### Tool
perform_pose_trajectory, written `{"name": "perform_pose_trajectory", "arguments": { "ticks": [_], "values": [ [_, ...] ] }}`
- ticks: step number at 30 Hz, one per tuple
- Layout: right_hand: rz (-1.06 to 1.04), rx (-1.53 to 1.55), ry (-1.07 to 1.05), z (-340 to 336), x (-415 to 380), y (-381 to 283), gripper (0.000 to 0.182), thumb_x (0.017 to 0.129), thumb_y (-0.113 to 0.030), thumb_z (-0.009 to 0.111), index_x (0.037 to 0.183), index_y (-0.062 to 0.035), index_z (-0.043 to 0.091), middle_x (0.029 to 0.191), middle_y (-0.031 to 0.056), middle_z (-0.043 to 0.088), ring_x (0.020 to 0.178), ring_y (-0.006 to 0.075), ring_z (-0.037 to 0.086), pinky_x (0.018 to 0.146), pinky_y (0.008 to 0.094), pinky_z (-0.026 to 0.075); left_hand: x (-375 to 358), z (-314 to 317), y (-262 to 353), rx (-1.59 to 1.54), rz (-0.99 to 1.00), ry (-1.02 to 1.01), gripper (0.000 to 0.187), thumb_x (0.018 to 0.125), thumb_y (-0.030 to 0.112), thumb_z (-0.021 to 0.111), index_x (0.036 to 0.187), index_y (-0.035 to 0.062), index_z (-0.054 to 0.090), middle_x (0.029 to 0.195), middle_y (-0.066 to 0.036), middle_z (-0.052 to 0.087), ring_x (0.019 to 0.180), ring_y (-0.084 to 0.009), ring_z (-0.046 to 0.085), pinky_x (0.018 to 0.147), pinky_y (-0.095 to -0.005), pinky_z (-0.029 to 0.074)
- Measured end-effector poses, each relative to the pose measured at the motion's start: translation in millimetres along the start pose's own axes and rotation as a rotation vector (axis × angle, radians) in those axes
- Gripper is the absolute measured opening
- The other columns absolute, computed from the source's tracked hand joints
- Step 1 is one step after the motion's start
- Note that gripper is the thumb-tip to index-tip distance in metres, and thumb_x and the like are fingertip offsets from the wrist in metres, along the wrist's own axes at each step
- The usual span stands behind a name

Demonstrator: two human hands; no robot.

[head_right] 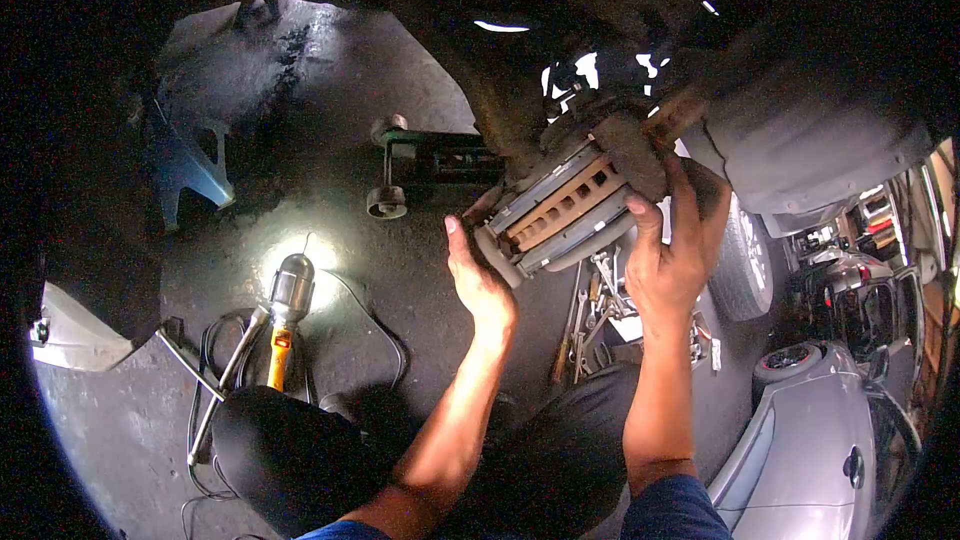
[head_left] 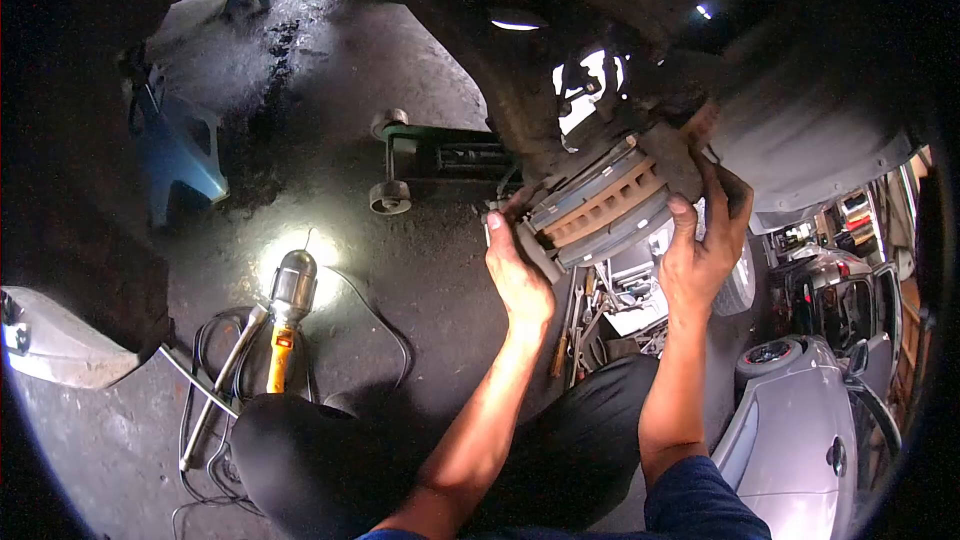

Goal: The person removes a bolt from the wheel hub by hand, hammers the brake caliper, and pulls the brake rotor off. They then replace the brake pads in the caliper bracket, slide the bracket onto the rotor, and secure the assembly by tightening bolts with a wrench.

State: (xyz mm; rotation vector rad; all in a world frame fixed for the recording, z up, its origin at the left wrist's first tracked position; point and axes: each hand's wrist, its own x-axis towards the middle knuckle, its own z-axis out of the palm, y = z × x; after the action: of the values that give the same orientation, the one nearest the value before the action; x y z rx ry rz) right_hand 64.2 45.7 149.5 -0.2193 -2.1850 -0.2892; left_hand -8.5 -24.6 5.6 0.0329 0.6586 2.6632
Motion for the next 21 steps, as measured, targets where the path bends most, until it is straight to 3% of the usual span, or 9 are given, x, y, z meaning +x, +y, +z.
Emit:
{"name": "perform_pose_trajectory", "arguments": {
  "ticks": [3, 6, 8, 10, 11, 14, 17, 21],
  "values": [
    [-0.003, -0.029, 0.0, 1.4, 1.5, -0.1, 0.039, 0.091, -0.026, 0.066, 0.117, 0.0027, 0.062, 0.111, 0.0208, 0.054, 0.103, 0.0345, 0.055, 0.091, 0.0428, 0.043, -4.1, 6.9, 4.5, -0.146, -0.083, 0.084, 0.065, 0.104, 0.048, 0.025, 0.129, -0.0051, 0.053, 0.123, -0.016, 0.059, 0.116, -0.0254, 0.054, 0.104, -0.0347, 0.037],
    [-0.005, -0.106, 0.024, 4.3, -1.4, 1.5, 0.043, 0.094, -0.034, 0.06, 0.119, 0.0014, 0.062, 0.112, 0.0196, 0.055, 0.105, 0.0353, 0.056, 0.092, 0.044, 0.043, -7.1, 1.1, -1.3, -0.115, -0.049, 0.139, 0.062, 0.1, 0.05, 0.044, 0.135, -0.0015, 0.05, 0.133, -0.014, 0.055, 0.126, -0.0222, 0.05, 0.111, -0.0341, 0.032],
    [0.023, -0.122, 0.042, 8.0, -3.4, 0.2, 0.047, 0.097, -0.039, 0.054, 0.119, 0.0013, 0.061, 0.115, 0.0197, 0.055, 0.106, 0.0367, 0.056, 0.093, 0.0452, 0.042, -8.3, -0.4, 0.4, -0.132, -0.137, 0.186, 0.063, 0.1, 0.052, 0.043, 0.134, -0.001, 0.051, 0.131, -0.013, 0.056, 0.123, -0.0215, 0.05, 0.109, -0.0335, 0.032],
    [-0.013, -0.162, 0.058, 9.4, -5.8, 4.6, 0.04, 0.096, -0.03, 0.056, 0.119, 0.0025, 0.061, 0.113, 0.0219, 0.054, 0.106, 0.0378, 0.055, 0.092, 0.0462, 0.043, -4.0, -20.3, -10.2, -0.091, -0.237, 0.175, 0.065, 0.101, 0.054, 0.04, 0.13, -0.0015, 0.055, 0.124, -0.012, 0.06, 0.113, -0.0222, 0.054, 0.104, -0.0326, 0.035],
    [-0.026, -0.183, 0.068, 10.0, -7.0, 7.4, 0.038, 0.095, -0.026, 0.056, 0.118, 0.0031, 0.061, 0.113, 0.023, 0.053, 0.105, 0.0383, 0.054, 0.092, 0.0467, 0.043, 1.3, -28.1, -4.4, 0.016, -0.248, 0.131, 0.065, 0.101, 0.054, 0.039, 0.128, -0.0015, 0.056, 0.122, -0.011, 0.061, 0.111, -0.0219, 0.055, 0.102, -0.0326, 0.036],
    [-0.039, -0.262, 0.075, 10.9, -9.0, 12.4, 0.045, 0.097, -0.035, 0.049, 0.118, 0.0038, 0.06, 0.115, 0.0237, 0.054, 0.108, 0.0388, 0.054, 0.092, 0.0478, 0.044, 21.6, -55.9, 12.7, 0.285, -0.246, -0.104, 0.062, 0.102, 0.053, 0.036, 0.123, -0.0001, 0.062, 0.114, -0.011, 0.066, 0.108, -0.0202, 0.057, 0.1, -0.031, 0.038],
    [-0.083, -0.261, 0.133, 15.9, -11.4, 22.4, 0.051, 0.099, -0.04, 0.044, 0.116, 0.0042, 0.062, 0.115, 0.0233, 0.057, 0.107, 0.039, 0.055, 0.094, 0.0485, 0.043, 38.6, -77.4, 15.7, 0.405, -0.258, -0.433, 0.047, 0.098, 0.031, 0.058, 0.133, -0.0004, 0.055, 0.13, -0.013, 0.06, 0.122, -0.0203, 0.052, 0.107, -0.0332, 0.035],
    [-0.132, -0.365, 0.112, 13.7, -12.9, 24.1, 0.057, 0.102, -0.044, 0.04, 0.119, 0.0077, 0.059, 0.119, 0.0216, 0.06, 0.111, 0.0356, 0.053, 0.098, 0.0477, 0.039, 52.4, -87.9, 4.4, 0.415, -0.219, -0.528, 0.047, 0.093, 0.016, 0.064, 0.135, -0.0007, 0.052, 0.136, -0.013, 0.056, 0.124, -0.0202, 0.052, 0.107, -0.0347, 0.036]
  ]
}}
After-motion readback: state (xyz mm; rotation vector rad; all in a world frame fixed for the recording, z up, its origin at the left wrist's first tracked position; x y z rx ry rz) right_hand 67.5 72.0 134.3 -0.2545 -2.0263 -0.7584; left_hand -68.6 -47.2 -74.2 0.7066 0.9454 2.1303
